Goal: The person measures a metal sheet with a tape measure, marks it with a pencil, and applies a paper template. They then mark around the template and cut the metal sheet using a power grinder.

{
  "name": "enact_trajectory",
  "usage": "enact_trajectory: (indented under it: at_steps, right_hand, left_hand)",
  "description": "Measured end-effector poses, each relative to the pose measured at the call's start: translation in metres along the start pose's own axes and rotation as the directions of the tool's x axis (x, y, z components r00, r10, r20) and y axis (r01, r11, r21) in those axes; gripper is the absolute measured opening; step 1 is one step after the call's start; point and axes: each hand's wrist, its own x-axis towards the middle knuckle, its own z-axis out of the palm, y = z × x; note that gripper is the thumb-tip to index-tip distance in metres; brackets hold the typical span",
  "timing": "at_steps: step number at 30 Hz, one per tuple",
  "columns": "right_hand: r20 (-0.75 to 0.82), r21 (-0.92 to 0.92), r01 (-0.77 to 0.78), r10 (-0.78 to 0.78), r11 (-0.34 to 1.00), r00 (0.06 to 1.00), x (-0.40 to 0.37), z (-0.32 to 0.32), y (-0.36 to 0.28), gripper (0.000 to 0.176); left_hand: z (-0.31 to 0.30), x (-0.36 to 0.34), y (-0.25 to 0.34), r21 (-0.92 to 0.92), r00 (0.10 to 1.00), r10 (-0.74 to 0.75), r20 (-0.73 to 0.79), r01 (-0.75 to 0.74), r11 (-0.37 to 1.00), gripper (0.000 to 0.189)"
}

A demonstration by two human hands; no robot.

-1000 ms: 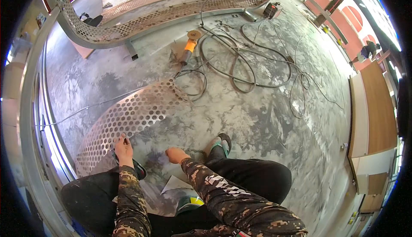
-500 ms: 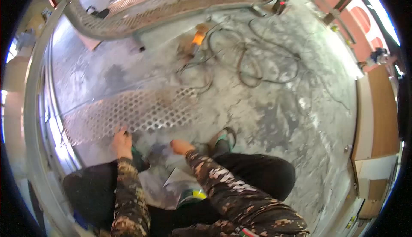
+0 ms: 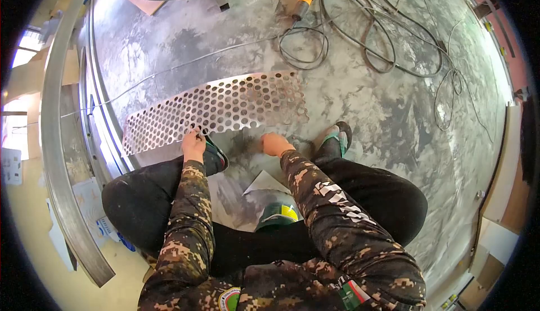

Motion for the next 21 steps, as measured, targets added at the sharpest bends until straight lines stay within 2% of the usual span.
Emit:
enact_trajectory:
  at_steps: [1, 2, 3, 5, 9, 11, 14, 19, 21]
  right_hand:
    - [-0.017, 0.003, 0.047, -0.047, 0.999, 0.999, 0.0, 0.002, 0.003, 0.03]
    - [-0.037, 0.003, 0.095, -0.095, 0.995, 0.995, 0.0, 0.005, 0.005, 0.029]
    - [-0.036, 0.005, 0.097, -0.097, 0.995, 0.995, 0.001, 0.009, 0.008, 0.029]
    - [-0.103, 0.023, 0.082, -0.079, 0.996, 0.992, 0.0, 0.013, 0.011, 0.029]
    - [-0.043, 0.002, 0.087, -0.087, 0.996, 0.995, 0.006, 0.012, 0.011, 0.029]
    - [0.014, -0.024, 0.006, -0.006, 1.0, 1.0, 0.01, 0.014, 0.012, 0.036]
    - [-0.06, 0.018, 0.01, -0.009, 1.0, 0.998, 0.014, 0.022, 0.015, 0.031]
    - [-0.045, -0.004, 0.027, -0.027, 1.0, 0.999, 0.019, 0.024, 0.017, 0.032]
    - [-0.033, -0.006, 0.025, -0.025, 1.0, 0.999, 0.017, 0.023, 0.016, 0.033]
  left_hand:
    - [-0.021, 0.027, -0.008, 0.286, 0.986, 0.1, 0.132, -0.135, 0.949, 0.018]
    - [-0.037, 0.047, -0.013, 0.524, 0.945, 0.153, 0.288, -0.289, 0.801, 0.017]
    - [0.039, -0.047, 0.015, -0.027, 0.999, -0.033, -0.04, 0.032, 0.999, 0.015]
    - [0.041, -0.042, 0.012, -0.057, 0.998, -0.02, -0.057, 0.017, 0.998, 0.015]
    - [0.036, -0.042, 0.007, -0.099, 0.997, -0.033, -0.07, 0.026, 0.995, 0.017]
    - [0.038, -0.048, 0.006, -0.108, 0.995, -0.038, -0.093, 0.028, 0.994, 0.017]
    - [0.044, -0.059, 0.009, -0.138, 0.998, -0.038, -0.045, 0.032, 0.99, 0.016]
    - [0.051, -0.068, 0.011, -0.153, 0.995, -0.089, -0.048, 0.081, 0.985, 0.016]
    - [0.052, -0.068, 0.008, -0.14, 0.996, -0.056, -0.071, 0.046, 0.989, 0.018]
